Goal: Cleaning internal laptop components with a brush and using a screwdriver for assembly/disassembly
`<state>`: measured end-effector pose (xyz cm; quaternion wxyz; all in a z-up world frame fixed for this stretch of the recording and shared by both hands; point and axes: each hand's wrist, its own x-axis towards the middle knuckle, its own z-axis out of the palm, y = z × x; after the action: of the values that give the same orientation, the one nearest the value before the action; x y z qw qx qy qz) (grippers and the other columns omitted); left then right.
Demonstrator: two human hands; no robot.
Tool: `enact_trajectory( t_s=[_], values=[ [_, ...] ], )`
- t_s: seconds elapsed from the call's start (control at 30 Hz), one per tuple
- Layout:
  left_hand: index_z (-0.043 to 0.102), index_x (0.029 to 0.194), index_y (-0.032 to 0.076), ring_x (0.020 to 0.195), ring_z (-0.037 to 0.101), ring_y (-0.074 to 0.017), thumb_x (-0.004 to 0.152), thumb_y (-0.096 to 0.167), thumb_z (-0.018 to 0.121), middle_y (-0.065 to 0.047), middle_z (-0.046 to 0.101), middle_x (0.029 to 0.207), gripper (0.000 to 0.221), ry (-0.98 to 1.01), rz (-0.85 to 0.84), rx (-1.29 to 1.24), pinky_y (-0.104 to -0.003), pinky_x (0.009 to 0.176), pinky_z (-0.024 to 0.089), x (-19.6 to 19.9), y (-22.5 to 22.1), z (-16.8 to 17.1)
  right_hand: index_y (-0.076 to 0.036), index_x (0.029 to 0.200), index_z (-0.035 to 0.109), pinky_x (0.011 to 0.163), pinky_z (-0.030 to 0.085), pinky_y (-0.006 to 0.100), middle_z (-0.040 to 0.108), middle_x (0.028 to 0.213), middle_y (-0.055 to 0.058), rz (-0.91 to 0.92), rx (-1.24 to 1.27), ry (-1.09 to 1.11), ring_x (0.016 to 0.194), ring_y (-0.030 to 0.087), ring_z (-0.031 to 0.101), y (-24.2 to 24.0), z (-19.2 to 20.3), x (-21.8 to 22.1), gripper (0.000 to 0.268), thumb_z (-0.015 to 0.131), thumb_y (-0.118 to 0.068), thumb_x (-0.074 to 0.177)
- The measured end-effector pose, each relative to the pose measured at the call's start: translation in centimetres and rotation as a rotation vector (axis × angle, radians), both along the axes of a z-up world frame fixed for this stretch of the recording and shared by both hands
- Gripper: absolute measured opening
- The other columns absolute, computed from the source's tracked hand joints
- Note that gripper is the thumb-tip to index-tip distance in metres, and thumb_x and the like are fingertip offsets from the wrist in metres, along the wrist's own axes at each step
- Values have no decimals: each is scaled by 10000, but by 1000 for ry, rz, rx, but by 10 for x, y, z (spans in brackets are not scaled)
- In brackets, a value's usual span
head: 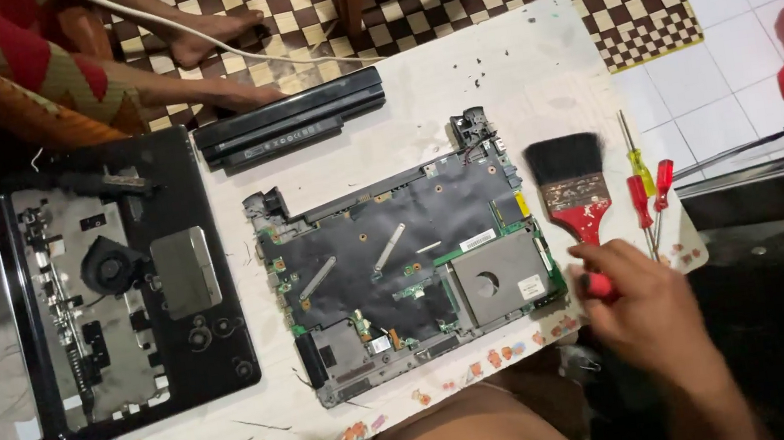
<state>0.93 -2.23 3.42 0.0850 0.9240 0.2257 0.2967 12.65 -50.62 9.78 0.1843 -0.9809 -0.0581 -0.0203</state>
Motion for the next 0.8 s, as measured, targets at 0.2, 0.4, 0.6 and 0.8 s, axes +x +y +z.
enact_trajectory(
  t_s=[0.2, 0.4, 0.6, 0.8],
  values=[
    [626, 1285, -214, 987, 575, -371, 1181, 142, 680, -317, 542, 1257, 375, -80, -9, -98, -444, 886, 535, 3, -5, 3, -162, 1271, 602, 595, 536, 500, 644, 1103, 52, -88, -89, 244, 778, 351, 681, 16, -17, -2, 507, 672, -158, 768],
    [630, 1267, -156, 1029, 591, -414, 1008, 75, 717, -300, 580, 1250, 358, -190, -62, -206, -471, 929, 529, 10, -2, 12, -184, 1170, 653, 796, 523, 490, 669, 1161, 74, -118, -133, 154, 1059, 335, 658, 16, -28, -5, 354, 671, -330, 848],
    [669, 1177, -107, 1174, 606, -417, 923, 79, 749, -261, 618, 1245, 325, -65, -122, -58, -544, 1027, 526, 20, -8, 57, -125, 1212, 696, 795, 537, 504, 696, 1134, 86, -165, -126, 155, 1006, 343, 679, 26, -24, -6, 396, 663, -373, 906],
    [642, 1244, -64, 1223, 535, -395, 940, 303, 711, -245, 569, 1318, 482, 105, -240, -64, -560, 1014, 477, 54, 18, 72, -135, 1211, 664, 667, 511, 522, 661, 1083, 107, -238, -143, 103, 875, 375, 663, 38, -29, -13, 331, 655, -361, 969]
  ],
)
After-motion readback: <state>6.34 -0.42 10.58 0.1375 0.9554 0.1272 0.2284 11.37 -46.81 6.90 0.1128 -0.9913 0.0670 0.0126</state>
